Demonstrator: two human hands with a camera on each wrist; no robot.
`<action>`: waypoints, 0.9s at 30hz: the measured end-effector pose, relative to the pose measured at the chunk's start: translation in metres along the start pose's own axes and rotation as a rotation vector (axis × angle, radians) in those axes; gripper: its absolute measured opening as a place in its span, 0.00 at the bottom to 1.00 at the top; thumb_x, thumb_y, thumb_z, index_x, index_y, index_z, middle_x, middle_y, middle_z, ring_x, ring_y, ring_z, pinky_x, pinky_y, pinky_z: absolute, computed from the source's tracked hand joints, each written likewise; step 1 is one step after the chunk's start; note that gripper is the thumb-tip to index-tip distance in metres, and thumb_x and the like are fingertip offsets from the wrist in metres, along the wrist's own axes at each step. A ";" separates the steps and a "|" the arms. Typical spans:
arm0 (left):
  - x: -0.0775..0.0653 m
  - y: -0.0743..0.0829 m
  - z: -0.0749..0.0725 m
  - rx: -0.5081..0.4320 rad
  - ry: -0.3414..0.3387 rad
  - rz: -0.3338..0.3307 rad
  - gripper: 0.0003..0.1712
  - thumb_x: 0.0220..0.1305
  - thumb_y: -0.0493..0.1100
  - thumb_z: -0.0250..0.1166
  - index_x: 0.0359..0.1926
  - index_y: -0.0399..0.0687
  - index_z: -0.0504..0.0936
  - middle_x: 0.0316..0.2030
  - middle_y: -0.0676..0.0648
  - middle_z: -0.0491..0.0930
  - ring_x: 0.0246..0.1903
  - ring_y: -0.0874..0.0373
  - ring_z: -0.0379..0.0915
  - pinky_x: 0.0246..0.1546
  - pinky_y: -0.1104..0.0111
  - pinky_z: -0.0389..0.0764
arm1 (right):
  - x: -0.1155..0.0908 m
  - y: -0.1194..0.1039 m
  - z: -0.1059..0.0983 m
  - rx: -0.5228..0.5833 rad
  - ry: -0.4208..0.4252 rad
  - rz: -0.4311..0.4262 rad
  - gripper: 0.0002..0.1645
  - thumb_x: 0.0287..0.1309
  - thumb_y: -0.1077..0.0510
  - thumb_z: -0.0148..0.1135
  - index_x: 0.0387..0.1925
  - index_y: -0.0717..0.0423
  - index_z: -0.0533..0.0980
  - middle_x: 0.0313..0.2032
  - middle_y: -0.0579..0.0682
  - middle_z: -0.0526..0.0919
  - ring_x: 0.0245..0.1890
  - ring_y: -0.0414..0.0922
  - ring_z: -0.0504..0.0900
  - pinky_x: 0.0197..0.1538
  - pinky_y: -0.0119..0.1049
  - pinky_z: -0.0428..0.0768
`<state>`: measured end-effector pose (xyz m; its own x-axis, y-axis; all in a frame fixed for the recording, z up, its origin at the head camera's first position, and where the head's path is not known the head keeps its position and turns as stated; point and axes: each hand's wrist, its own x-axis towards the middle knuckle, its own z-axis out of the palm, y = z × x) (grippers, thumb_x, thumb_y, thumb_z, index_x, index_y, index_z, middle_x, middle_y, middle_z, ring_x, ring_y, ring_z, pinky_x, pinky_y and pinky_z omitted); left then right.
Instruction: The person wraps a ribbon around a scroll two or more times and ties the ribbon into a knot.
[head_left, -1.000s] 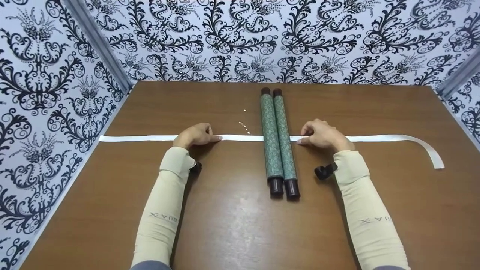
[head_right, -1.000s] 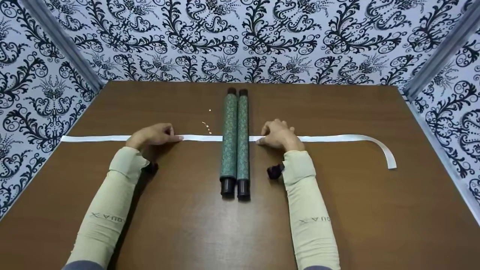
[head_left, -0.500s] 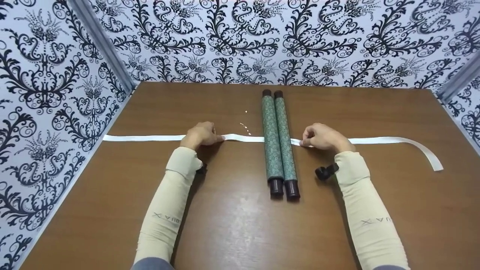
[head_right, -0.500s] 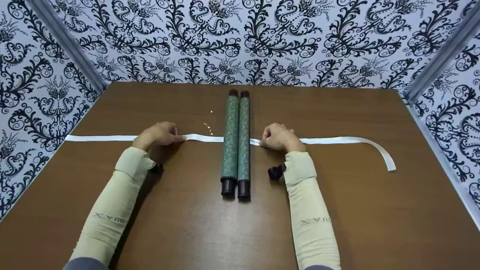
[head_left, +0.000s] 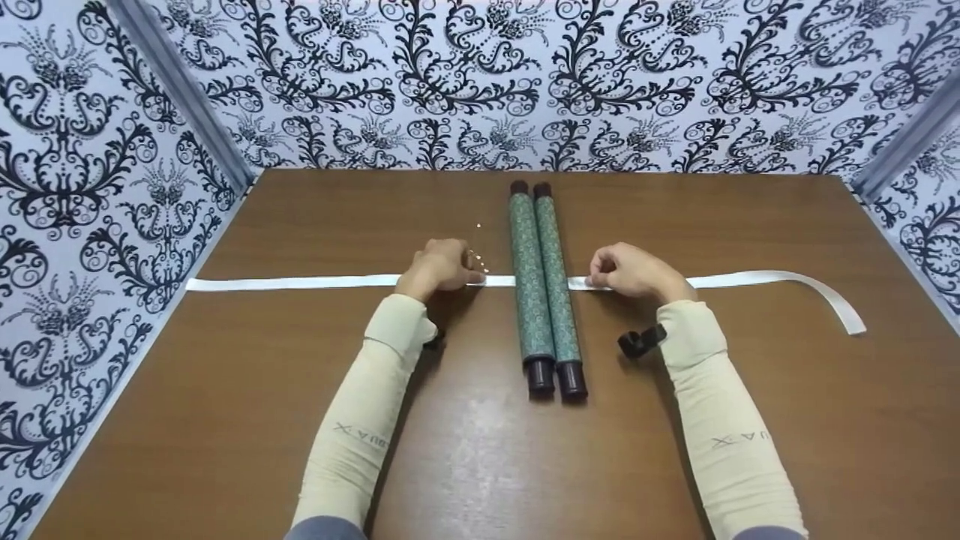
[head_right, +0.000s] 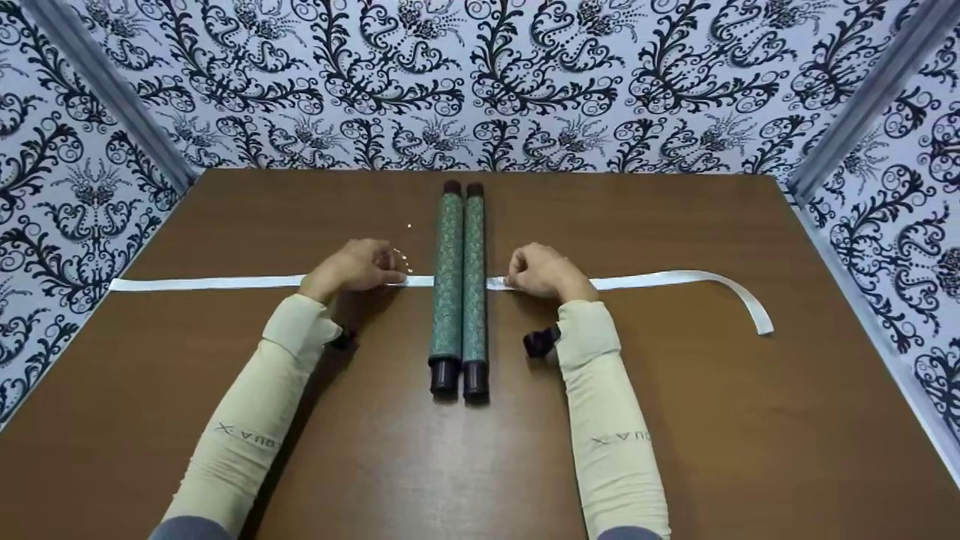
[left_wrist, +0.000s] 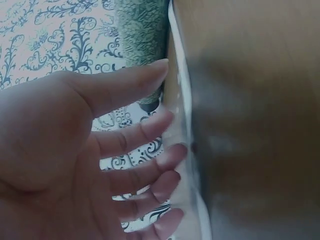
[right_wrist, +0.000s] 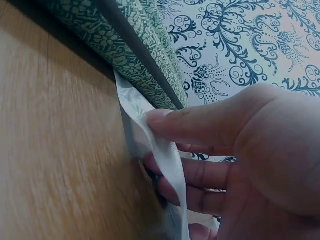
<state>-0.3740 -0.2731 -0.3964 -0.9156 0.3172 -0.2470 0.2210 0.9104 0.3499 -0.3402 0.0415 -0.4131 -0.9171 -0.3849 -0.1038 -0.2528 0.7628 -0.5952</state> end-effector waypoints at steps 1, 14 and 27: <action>0.001 0.001 0.002 -0.003 0.000 0.008 0.18 0.61 0.57 0.70 0.39 0.49 0.79 0.41 0.48 0.80 0.49 0.47 0.73 0.55 0.50 0.71 | 0.000 0.000 0.000 0.011 -0.002 0.003 0.05 0.59 0.65 0.61 0.28 0.59 0.77 0.26 0.49 0.79 0.29 0.43 0.73 0.36 0.36 0.70; 0.004 -0.005 0.007 -0.097 -0.047 0.045 0.10 0.61 0.47 0.70 0.36 0.49 0.78 0.46 0.48 0.81 0.51 0.47 0.73 0.63 0.40 0.59 | -0.003 -0.004 -0.006 -0.003 -0.034 0.052 0.09 0.64 0.61 0.61 0.35 0.61 0.85 0.25 0.49 0.83 0.27 0.42 0.74 0.35 0.36 0.72; -0.004 -0.007 0.001 -0.050 -0.142 0.108 0.09 0.64 0.47 0.67 0.35 0.47 0.83 0.35 0.51 0.77 0.38 0.54 0.70 0.43 0.61 0.73 | -0.005 -0.015 -0.005 0.284 -0.196 0.017 0.11 0.69 0.65 0.49 0.39 0.72 0.75 0.35 0.63 0.84 0.33 0.51 0.85 0.43 0.40 0.83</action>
<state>-0.3718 -0.2806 -0.3992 -0.8299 0.4503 -0.3294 0.2954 0.8555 0.4253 -0.3330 0.0347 -0.3990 -0.8368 -0.4872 -0.2500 -0.1173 0.6054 -0.7872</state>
